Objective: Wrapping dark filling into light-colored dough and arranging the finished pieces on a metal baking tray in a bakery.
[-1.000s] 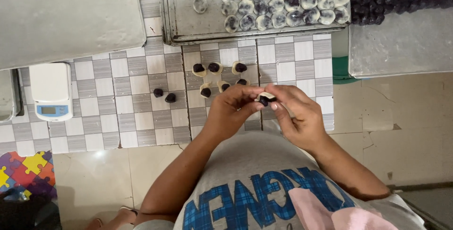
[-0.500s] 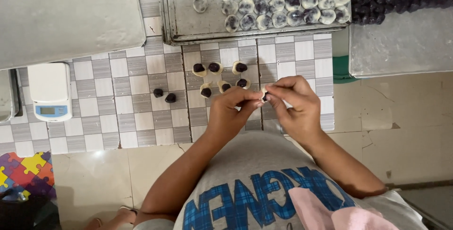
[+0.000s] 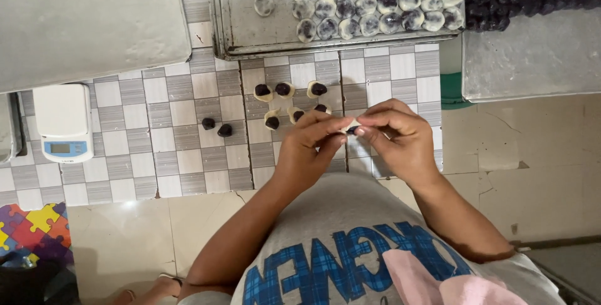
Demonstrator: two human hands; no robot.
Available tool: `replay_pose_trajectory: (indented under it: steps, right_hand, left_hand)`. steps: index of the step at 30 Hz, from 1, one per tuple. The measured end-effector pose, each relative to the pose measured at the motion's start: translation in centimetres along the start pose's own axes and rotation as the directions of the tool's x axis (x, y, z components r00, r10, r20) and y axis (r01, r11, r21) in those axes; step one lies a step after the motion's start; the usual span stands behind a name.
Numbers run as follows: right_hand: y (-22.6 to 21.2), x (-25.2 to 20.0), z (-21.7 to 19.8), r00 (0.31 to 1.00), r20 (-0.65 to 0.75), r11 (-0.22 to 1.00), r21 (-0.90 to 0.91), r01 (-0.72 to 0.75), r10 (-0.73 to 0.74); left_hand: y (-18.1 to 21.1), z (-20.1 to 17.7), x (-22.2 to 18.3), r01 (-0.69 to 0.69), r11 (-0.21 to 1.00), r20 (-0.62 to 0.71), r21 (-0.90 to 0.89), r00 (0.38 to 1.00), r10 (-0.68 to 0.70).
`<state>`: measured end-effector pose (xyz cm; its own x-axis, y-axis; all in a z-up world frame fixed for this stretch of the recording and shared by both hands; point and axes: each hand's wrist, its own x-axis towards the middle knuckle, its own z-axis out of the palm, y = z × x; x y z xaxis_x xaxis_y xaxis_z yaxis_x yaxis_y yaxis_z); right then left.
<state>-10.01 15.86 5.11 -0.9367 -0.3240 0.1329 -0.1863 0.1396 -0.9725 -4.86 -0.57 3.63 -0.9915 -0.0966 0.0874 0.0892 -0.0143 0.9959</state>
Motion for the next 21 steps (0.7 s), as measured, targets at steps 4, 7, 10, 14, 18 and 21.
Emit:
replay_pose_trajectory:
  steps: [4, 7, 10, 14, 18, 21]
  right_hand:
    - [-0.6, -0.1, 0.5, 0.993, -0.045, 0.974, -0.205, 0.095, -0.106]
    - [-1.4, -0.2, 1.0, 0.970, -0.060, 0.916, -0.348, 0.202, -0.237]
    - [-3.1, -0.3, 0.9, 0.939, 0.031, 0.858, -0.398, 0.326, -0.342]
    - [-3.0, -0.3, -0.5, 0.951, 0.040, 0.883, -0.362, 0.299, -0.306]
    - [-0.8, -0.7, -1.1, 0.953, 0.042, 0.852, -0.437, 0.288, -0.301]
    - [0.5, -0.6, -1.8, 0.938, 0.052, 0.792, -0.521, 0.319, -0.344]
  left_hand:
    - [0.3, 0.0, 0.3, -0.020, 0.993, 0.021, 0.117, 1.000, 0.018]
    - [-0.5, 0.1, 0.5, -0.026, 0.994, 0.008, 0.109, 1.000, 0.025]
    - [-0.6, 0.4, 0.7, -0.008, 0.993, 0.003, 0.121, 1.000, 0.007]
    - [-1.0, 1.1, 0.8, 0.031, 0.999, -0.046, -0.040, 0.998, -0.033]
    - [-2.5, 2.3, 0.4, 0.076, 0.975, -0.014, -0.207, 0.997, -0.081]
    - [-1.3, 3.3, 0.2, 0.069, 0.978, 0.016, -0.195, 0.998, -0.067]
